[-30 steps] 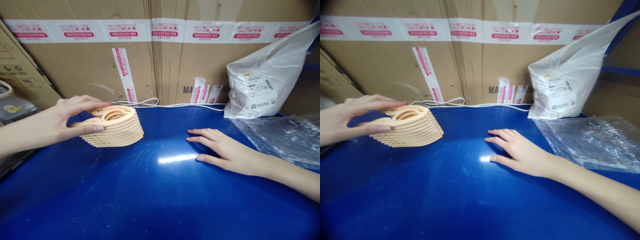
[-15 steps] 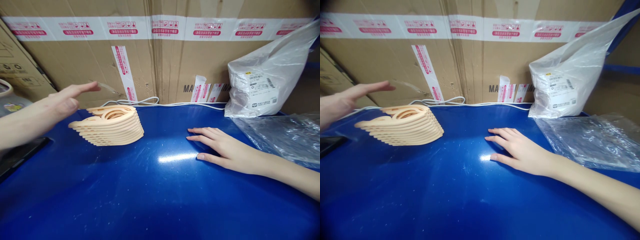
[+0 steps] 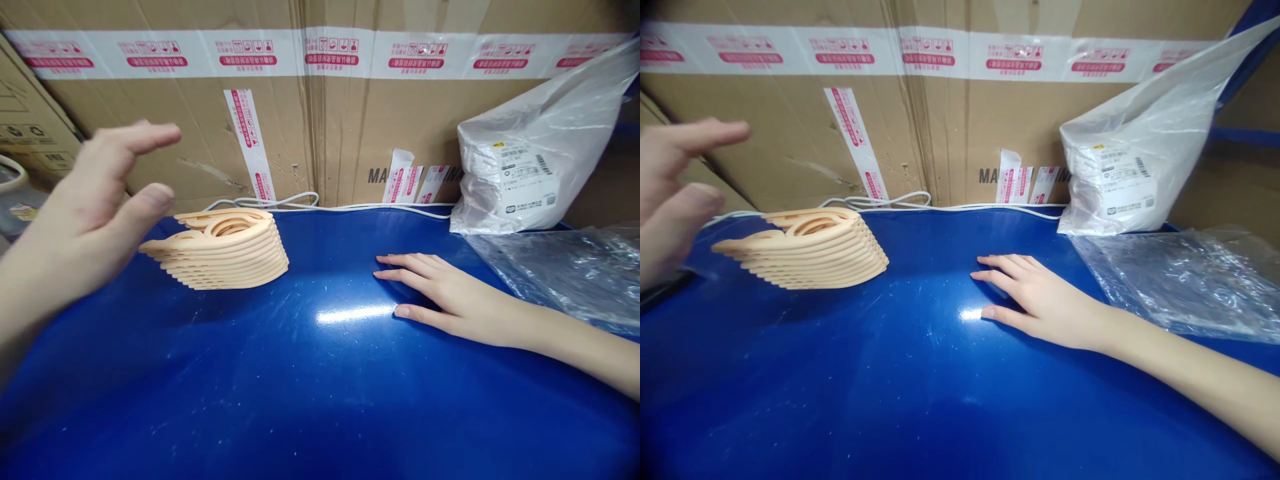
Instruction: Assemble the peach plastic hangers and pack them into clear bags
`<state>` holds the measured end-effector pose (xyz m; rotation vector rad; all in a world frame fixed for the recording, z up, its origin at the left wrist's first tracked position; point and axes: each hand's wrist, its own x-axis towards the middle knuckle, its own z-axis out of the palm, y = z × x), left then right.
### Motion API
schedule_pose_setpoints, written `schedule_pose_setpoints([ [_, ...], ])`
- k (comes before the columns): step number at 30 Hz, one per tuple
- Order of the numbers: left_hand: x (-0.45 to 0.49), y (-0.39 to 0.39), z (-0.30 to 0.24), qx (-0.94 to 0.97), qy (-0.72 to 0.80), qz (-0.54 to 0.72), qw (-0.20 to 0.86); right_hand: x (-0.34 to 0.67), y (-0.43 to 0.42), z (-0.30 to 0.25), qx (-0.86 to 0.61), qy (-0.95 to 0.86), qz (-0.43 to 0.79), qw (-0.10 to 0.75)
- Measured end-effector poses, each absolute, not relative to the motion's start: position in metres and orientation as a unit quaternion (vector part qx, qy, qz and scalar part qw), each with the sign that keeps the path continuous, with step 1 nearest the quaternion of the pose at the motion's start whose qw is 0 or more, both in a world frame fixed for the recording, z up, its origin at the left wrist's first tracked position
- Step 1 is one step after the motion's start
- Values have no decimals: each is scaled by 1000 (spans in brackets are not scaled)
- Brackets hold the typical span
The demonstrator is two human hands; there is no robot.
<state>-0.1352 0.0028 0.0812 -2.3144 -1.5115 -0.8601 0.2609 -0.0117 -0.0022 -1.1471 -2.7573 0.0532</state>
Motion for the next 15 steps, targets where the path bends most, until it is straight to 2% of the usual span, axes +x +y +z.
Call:
schedule_pose_setpoints([
  [2,-111,-11,74,-804,-444,-350,183,261,-12,-3,-382,-920,19,82],
  [4,-87,-24,63,-832,-385,-342,204,262,-12,-3,-382,-920,23,86],
  [7,-58,-38,43,-903,-314,-263,133,262,-13,-4,-378,-921,26,86],
  [11,-41,-41,13,-941,-298,-151,56,262,-13,-4,-371,-924,21,94],
  [15,-43,-35,-4,-942,-319,-106,-12,262,-14,-3,-371,-924,21,93],
])
